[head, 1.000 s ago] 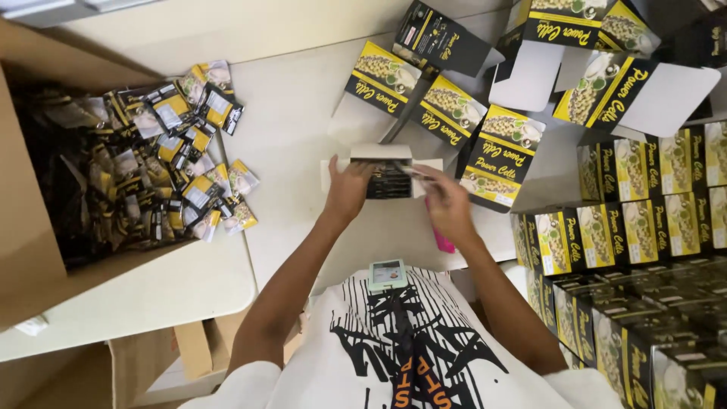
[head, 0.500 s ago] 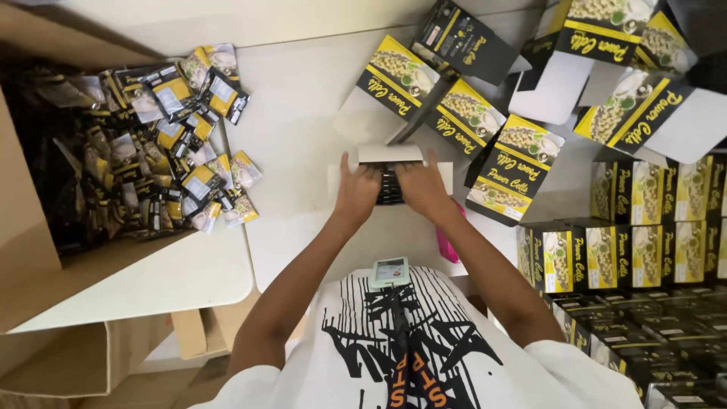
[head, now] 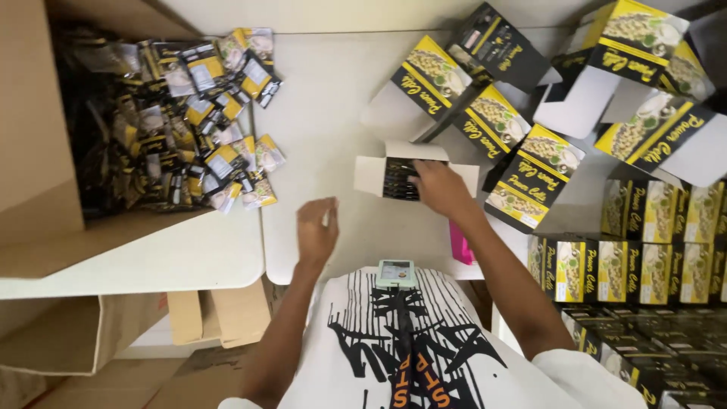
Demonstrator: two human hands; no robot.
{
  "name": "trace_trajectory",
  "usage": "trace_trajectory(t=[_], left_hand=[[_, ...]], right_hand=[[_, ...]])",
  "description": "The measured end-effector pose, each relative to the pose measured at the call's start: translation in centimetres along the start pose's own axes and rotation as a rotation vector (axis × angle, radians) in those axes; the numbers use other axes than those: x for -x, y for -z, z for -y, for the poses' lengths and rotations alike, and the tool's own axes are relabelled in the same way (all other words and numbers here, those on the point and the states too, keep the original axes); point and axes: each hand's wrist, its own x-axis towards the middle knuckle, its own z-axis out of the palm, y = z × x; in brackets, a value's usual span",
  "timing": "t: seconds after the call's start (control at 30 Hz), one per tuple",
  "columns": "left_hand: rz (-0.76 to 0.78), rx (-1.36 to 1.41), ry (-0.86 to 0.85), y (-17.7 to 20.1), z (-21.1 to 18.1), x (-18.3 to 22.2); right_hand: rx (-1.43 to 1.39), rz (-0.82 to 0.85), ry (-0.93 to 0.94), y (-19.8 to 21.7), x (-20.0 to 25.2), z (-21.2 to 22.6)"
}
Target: The person fills cardboard boxes with food pouches and then seals the boxes using adhesive tape.
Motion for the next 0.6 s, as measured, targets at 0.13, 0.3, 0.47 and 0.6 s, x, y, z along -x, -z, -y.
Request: trace_trajectory(t=[0.13, 0.3, 0.47, 0.6], left_hand=[[0.051, 0.023, 0.027, -0.5, -1.7, 0.6], [0.052, -0.079, -0.238, -2.4, -4.9, -1.9], [0.198, -0.184, -0.333, -7.8, -5.3, -6.6], [0.266, -0.271, -0.322, -11.5, -3.6, -7.9]], right_hand=[[0.067, 0.138, 0.005, 0.3, -0.8, -1.1], [0.157, 0.120, 0.011, 2.6, -0.2, 0.8], [0.171, 0.045, -0.012, -0.1, -0.2, -0.3], [0.246, 0.041, -0.015, -4.1, -1.0, -3.5]])
